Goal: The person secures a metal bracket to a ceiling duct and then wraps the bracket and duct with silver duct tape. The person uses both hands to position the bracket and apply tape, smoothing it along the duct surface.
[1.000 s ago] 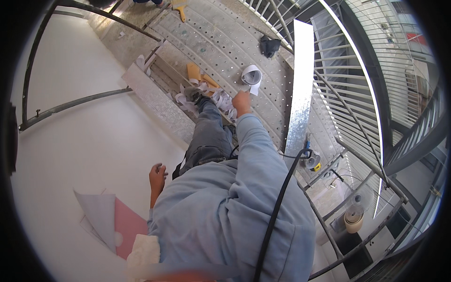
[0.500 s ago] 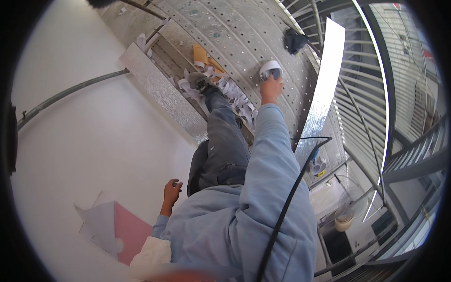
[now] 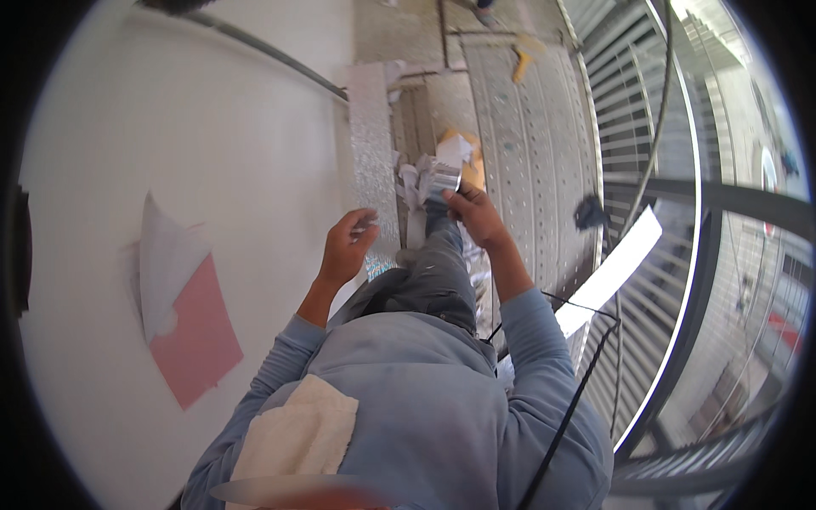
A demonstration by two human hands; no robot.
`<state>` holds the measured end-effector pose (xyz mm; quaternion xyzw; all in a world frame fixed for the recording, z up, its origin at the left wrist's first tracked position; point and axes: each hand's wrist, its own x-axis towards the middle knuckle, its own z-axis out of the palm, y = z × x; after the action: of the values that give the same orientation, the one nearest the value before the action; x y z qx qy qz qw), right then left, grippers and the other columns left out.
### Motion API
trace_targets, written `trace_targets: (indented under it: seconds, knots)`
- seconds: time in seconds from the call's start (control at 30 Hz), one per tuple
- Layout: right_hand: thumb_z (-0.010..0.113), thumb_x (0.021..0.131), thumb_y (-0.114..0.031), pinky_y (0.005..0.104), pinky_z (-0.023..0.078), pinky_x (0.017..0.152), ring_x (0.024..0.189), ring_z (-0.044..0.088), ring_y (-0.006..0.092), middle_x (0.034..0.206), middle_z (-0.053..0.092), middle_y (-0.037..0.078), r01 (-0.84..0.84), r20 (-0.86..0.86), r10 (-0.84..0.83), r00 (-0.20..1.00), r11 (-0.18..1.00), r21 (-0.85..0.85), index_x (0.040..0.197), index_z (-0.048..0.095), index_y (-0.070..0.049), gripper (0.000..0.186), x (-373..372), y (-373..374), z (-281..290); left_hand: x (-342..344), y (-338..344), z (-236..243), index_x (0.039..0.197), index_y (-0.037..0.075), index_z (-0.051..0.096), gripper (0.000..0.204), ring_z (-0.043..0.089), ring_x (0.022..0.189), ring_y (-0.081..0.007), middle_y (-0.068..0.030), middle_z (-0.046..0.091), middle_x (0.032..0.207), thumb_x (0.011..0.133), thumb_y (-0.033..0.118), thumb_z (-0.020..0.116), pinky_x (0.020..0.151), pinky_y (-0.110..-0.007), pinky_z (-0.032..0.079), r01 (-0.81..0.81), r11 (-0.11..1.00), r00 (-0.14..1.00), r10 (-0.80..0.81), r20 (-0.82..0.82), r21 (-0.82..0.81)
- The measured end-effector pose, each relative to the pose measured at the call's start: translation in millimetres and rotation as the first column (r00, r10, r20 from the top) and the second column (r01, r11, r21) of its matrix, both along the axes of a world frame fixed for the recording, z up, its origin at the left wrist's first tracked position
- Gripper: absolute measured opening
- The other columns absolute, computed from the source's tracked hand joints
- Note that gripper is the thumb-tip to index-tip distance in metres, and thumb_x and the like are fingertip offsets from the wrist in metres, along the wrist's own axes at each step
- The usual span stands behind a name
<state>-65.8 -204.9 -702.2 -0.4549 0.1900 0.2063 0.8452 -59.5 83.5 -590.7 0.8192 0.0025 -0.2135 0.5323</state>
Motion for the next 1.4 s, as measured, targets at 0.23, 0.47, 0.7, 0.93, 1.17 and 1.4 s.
trace_targets:
  seconds: [0.23, 0.47, 0.7, 0.93, 1.17, 1.4]
  knots:
    - [0.070, 0.101, -0.019, 0.0224, 0.049, 0.073, 0.082, 0.059, 0.0054, 0.102, 0.071, -0.003, -0.325, 0.212, 0.370, 0.905, 0.920, -0.219, 0.126, 0.069, -0.006, 0.029, 28.7, 94.4, 132.2, -1.8, 9.7, 114.6, 0.160, 0.003, 0.023, 0.086, 0.061, 0.126, -0.0329, -0.0231, 0.064, 0.133, 0.092, 0.012, 0.075, 0.104, -0.042, 0.049, 0.025, 0.999, 0.958, -0.012, 0.286, -0.041]
    - [0.076, 0.095, -0.025, 0.0269, 0.051, 0.069, 0.070, 0.061, 0.0101, 0.083, 0.071, 0.003, -0.493, 0.205, 0.705, 0.679, 0.645, -0.584, 0.101, 0.075, 0.000, 0.025, 10.1, 139.0, 208.3, -39.7, 54.9, 130.2, 0.160, 0.003, 0.025, 0.072, 0.065, 0.108, -0.0200, -0.0178, 0.067, 0.121, 0.099, 0.003, 0.063, 0.097, -0.034, 0.050, -0.276, 0.876, 0.955, 0.295, -0.013, -0.395]
    - [0.066, 0.101, -0.031, 0.0402, 0.049, 0.072, 0.076, 0.062, 0.0220, 0.080, 0.068, 0.012, 0.414, 0.777, 0.610, 0.158, 0.673, -0.613, 0.092, 0.069, -0.001, 0.031, 58.7, 155.2, 246.4, -76.1, 93.2, 148.4, 0.157, 0.004, 0.035, 0.063, 0.064, 0.105, -0.0181, -0.0142, 0.069, 0.115, 0.099, 0.004, 0.061, 0.092, -0.033, 0.050, -0.126, 0.957, 0.992, 0.126, -0.016, -0.262]
    - [0.054, 0.108, -0.045, 0.0376, 0.048, 0.081, 0.090, 0.060, 0.0203, 0.097, 0.067, 0.011, -0.464, 0.301, 0.891, 0.340, 0.437, -0.771, 0.101, 0.066, -0.001, 0.047, 40.5, 164.2, 201.8, -93.0, 91.4, 153.3, 0.156, 0.005, 0.038, 0.061, 0.065, 0.100, -0.0180, -0.0130, 0.068, 0.113, 0.099, 0.003, 0.060, 0.088, -0.032, 0.051, -0.140, 0.931, 0.989, 0.151, 0.005, -0.338]
    - [0.058, 0.107, -0.045, 0.0305, 0.047, 0.079, 0.090, 0.057, 0.0130, 0.092, 0.063, 0.004, -0.589, 0.402, 0.846, 0.351, 0.533, -0.608, 0.105, 0.067, -0.001, 0.044, 32.7, 173.4, 175.8, -100.4, 94.2, 160.3, 0.154, 0.005, 0.040, 0.058, 0.061, 0.084, -0.0143, -0.0113, 0.068, 0.106, 0.100, 0.004, 0.060, 0.074, -0.029, 0.051, -0.167, 0.898, 0.986, 0.157, -0.060, -0.408]
    - [0.062, 0.105, -0.038, 0.0280, 0.044, 0.061, 0.067, 0.051, 0.0055, 0.070, 0.058, -0.003, -0.585, 0.232, 0.921, 0.313, 0.380, -0.717, 0.086, 0.068, -0.002, 0.041, 34.5, 169.0, 208.0, -106.6, 103.6, 158.0, 0.152, 0.005, 0.042, 0.056, 0.059, 0.076, -0.0129, -0.0102, 0.067, 0.096, 0.100, 0.008, 0.062, 0.069, -0.028, 0.049, -0.164, 0.951, 0.986, 0.162, -0.031, -0.263]
